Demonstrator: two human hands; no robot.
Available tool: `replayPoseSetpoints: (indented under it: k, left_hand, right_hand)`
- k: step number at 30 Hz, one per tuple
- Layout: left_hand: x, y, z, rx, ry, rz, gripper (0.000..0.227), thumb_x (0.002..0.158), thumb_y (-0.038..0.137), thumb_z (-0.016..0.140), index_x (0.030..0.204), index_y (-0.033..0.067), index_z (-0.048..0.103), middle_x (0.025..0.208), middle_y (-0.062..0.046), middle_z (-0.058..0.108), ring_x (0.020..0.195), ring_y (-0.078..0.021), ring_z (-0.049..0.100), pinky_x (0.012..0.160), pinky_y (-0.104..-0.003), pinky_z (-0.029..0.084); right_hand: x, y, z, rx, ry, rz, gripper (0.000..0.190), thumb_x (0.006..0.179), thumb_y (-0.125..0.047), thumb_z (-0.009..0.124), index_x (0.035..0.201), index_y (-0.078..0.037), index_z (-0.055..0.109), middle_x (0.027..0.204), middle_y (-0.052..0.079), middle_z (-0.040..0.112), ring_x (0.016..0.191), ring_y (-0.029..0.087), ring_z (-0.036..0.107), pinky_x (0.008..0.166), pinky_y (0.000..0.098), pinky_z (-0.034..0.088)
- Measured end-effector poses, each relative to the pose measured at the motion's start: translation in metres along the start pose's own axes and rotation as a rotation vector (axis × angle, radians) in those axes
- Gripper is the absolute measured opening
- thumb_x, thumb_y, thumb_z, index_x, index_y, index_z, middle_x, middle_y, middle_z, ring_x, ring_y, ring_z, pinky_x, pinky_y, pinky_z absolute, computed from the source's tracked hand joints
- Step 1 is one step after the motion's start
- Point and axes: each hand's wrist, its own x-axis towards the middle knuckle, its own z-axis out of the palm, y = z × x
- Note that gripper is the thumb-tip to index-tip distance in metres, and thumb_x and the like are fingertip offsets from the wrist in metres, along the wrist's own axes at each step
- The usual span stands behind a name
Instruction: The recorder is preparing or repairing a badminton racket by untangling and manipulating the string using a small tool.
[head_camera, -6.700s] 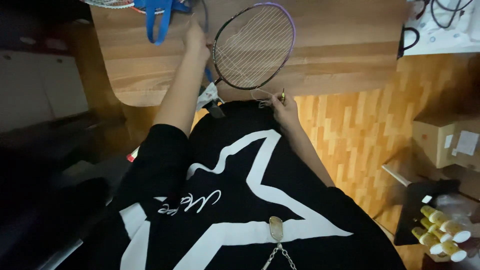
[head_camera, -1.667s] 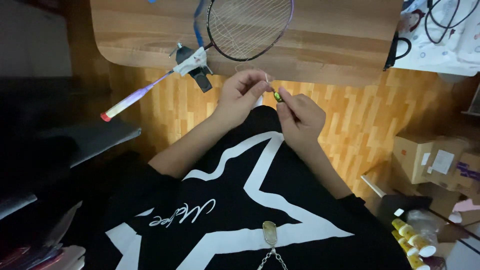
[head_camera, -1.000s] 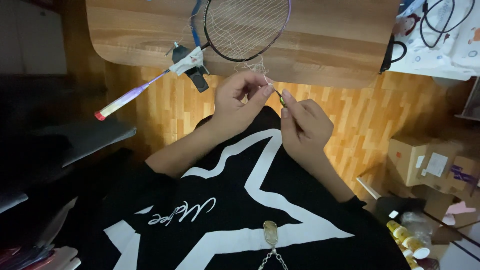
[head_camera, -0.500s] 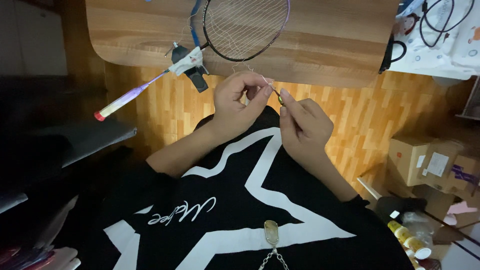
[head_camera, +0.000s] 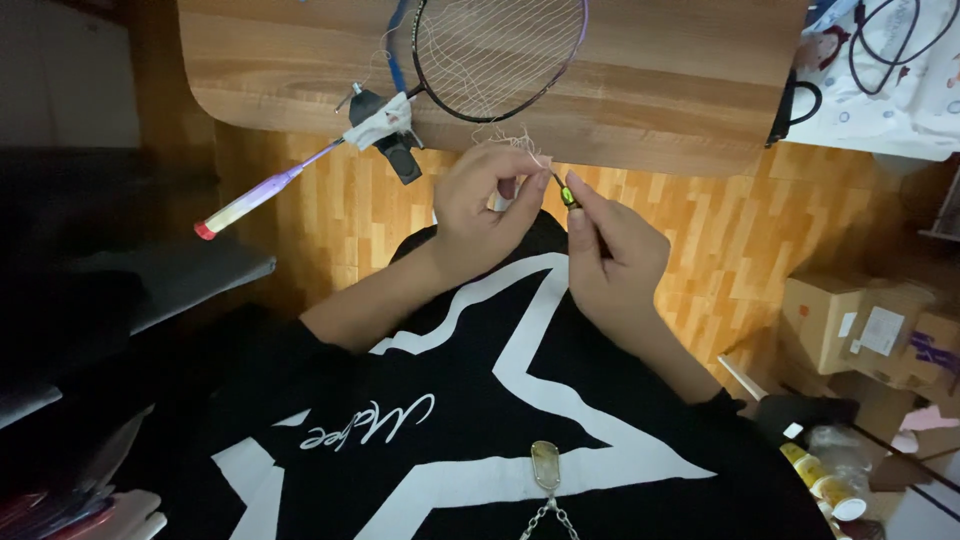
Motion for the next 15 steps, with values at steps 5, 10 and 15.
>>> replayPoseSetpoints:
  k: [5, 10, 15]
  left_hand:
    - [-0.008, -0.007, 0.001, -0.122, -0.016, -0.14, 0.013, 0.098, -0.003, 0.074, 0.109, 0.0016, 0.069, 0.094, -0.003, 0.065, 0.075, -0.0074, 0.054, 0.067, -0.024, 0.045]
    - [-0.01, -0.007, 0.0, -0.218, -0.037, -0.229, 0.012, 0.1, -0.001, 0.072, 0.111, 0.0007, 0.068, 0.097, -0.001, 0.065, 0.08, -0.0054, 0.055, 0.07, -0.023, 0.047]
    - [-0.012, -0.006, 0.0, -0.182, -0.008, -0.177, 0.011, 0.1, -0.001, 0.073, 0.11, 0.0014, 0.067, 0.096, -0.002, 0.066, 0.079, -0.0058, 0.055, 0.069, -0.023, 0.046]
  right_hand:
    - [0.0, -0.002, -0.002, -0.074, -0.008, -0.044, 0.031, 0.106, 0.0, 0.065, 0.136, -0.003, 0.066, 0.083, 0.008, 0.06, 0.071, 0.013, 0.055, 0.07, 0.026, 0.045]
    - [-0.001, -0.001, 0.002, -0.06, 0.015, -0.057, 0.031, 0.104, 0.001, 0.065, 0.135, -0.002, 0.067, 0.079, 0.007, 0.059, 0.067, 0.014, 0.052, 0.067, 0.026, 0.044]
    - [-0.003, -0.003, 0.001, -0.096, 0.022, -0.057, 0.031, 0.103, 0.001, 0.066, 0.134, -0.002, 0.068, 0.076, 0.008, 0.056, 0.065, 0.014, 0.051, 0.065, 0.0264, 0.043]
